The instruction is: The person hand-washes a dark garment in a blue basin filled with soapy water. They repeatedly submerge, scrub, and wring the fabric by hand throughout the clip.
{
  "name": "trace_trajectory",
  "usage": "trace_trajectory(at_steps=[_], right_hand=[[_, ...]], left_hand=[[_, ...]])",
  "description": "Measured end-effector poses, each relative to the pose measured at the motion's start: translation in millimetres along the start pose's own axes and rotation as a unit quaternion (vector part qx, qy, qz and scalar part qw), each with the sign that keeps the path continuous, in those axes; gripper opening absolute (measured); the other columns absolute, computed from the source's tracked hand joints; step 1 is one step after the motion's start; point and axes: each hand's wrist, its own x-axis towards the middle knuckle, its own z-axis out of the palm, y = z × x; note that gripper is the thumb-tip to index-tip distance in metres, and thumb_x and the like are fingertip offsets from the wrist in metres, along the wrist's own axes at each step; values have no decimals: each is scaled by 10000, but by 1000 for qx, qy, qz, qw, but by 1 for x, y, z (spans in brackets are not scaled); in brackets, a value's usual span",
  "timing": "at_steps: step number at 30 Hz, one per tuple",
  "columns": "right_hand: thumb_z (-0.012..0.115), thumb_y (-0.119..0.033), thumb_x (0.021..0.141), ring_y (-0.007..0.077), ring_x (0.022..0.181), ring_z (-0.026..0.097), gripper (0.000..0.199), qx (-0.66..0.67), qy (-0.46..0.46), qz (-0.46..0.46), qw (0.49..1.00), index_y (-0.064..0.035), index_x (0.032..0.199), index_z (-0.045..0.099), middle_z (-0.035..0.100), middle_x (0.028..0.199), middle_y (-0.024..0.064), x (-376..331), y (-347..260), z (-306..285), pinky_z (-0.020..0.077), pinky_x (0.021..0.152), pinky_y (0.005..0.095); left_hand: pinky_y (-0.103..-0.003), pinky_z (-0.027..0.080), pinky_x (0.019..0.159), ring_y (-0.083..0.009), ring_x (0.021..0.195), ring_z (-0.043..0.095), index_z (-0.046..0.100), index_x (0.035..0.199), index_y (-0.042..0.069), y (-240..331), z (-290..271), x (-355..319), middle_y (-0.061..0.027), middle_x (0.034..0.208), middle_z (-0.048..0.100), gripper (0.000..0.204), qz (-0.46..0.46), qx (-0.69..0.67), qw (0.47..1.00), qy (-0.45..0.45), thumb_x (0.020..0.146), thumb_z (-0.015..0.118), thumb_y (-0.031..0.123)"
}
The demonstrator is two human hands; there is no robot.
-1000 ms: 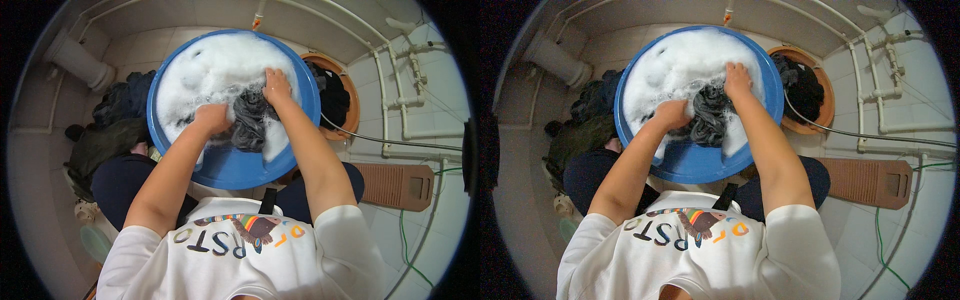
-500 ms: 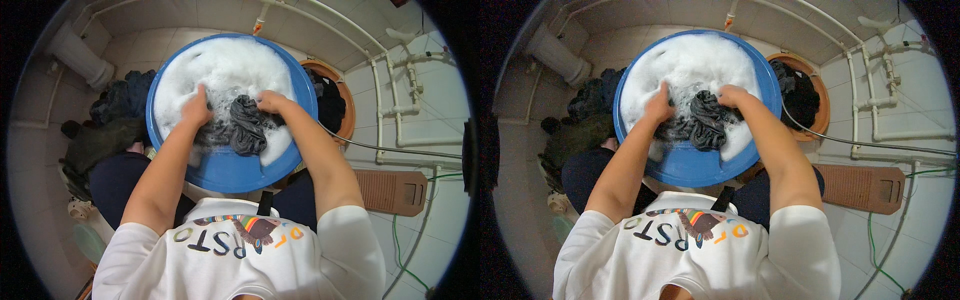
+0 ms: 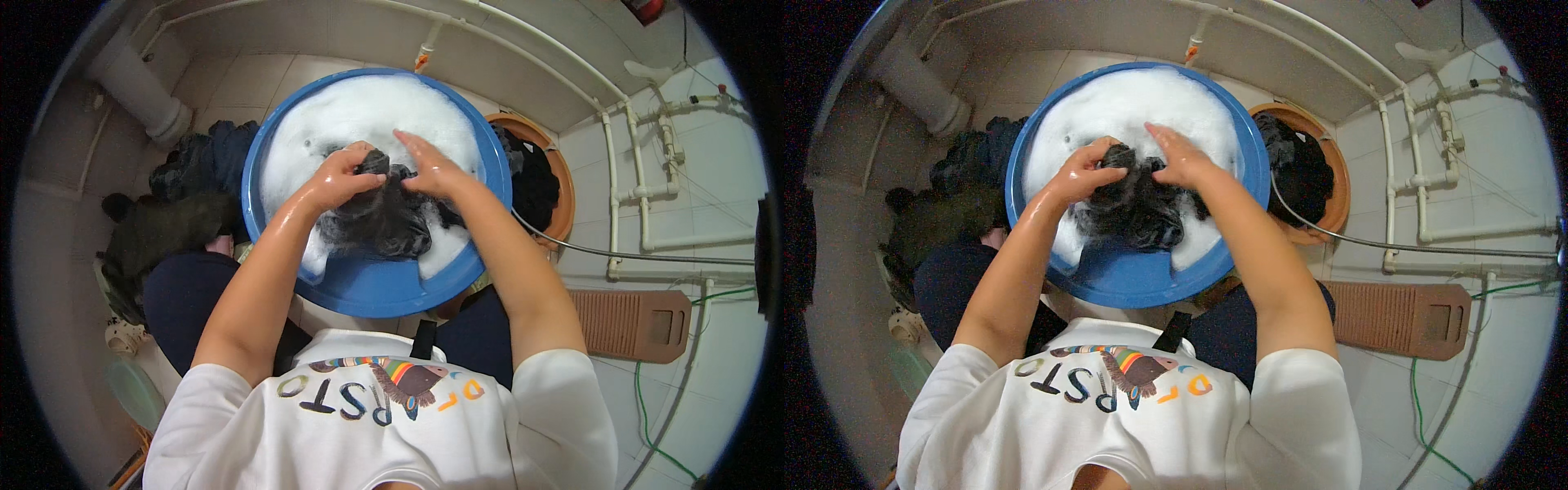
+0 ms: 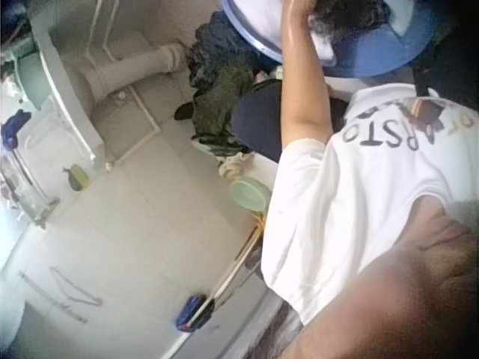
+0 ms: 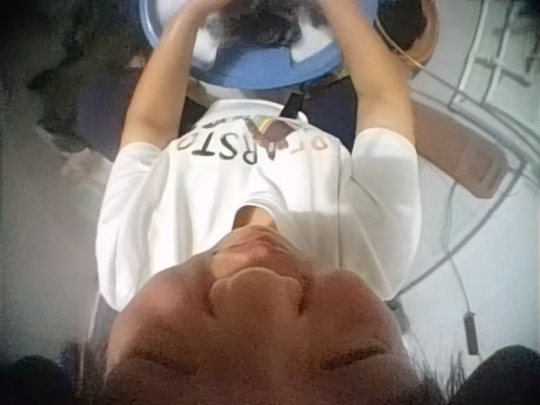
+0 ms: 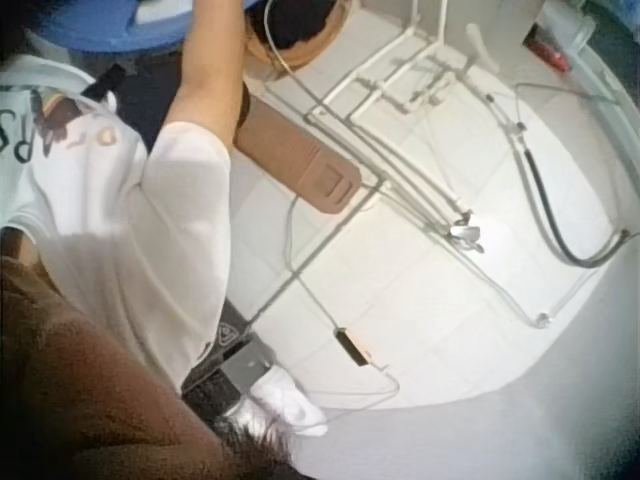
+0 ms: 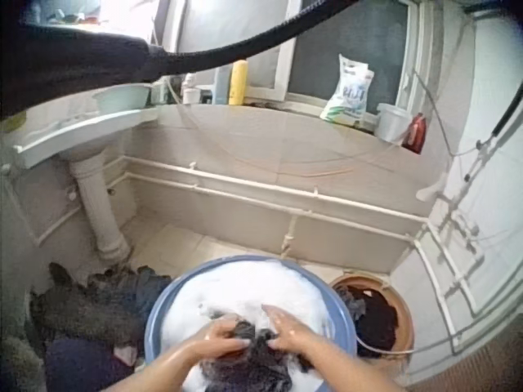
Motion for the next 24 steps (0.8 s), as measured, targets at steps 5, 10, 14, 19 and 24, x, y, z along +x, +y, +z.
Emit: trace_trajectory(at_steps=[5,10,14,19,24], right_hand=[[562,-134,655,265,1189,366,507,6,-71,38,997,-111,1159,515,379,1297,122,8,25,36,307,982,327],[511,-74,660,188,784,566,237,497,-73,58,863,-34,892,529,596,883,80,0,15,-6,438,765,306],[492,-83,640,179,704,545,339,401,-164,107,895,-55,978,482,550,783,74,-19,-4,-60,445,677,318],[563,-97,658,249,962,532,531,67,-350,79,931,-87,1180,466,565,1026,143,-27,-24,-40,427,804,327],[540,-71,725,274,1028,503,471,127,-60,-43,989,-70,1189,463,527,1104,158,-12,-37,-31,402,882,327]], left_hand=[[-267,450,743,-139,785,565,555,944,-1,48,1,-12,-59,848,592,218,-32,-314,946,66,751,593,91],[-289,470,606,-130,648,557,552,820,20,42,-20,-3,-42,742,572,146,-60,-224,961,152,765,608,143],[-260,418,529,-123,562,513,546,759,21,29,-22,-1,-27,659,543,215,-171,-59,957,226,711,667,193],[-276,454,590,-136,611,552,538,798,23,25,-19,-1,-39,707,566,187,-145,52,973,172,669,651,99],[-261,447,696,-130,706,551,541,868,15,65,1,-13,-34,769,559,291,-61,-149,987,28,599,644,56]])
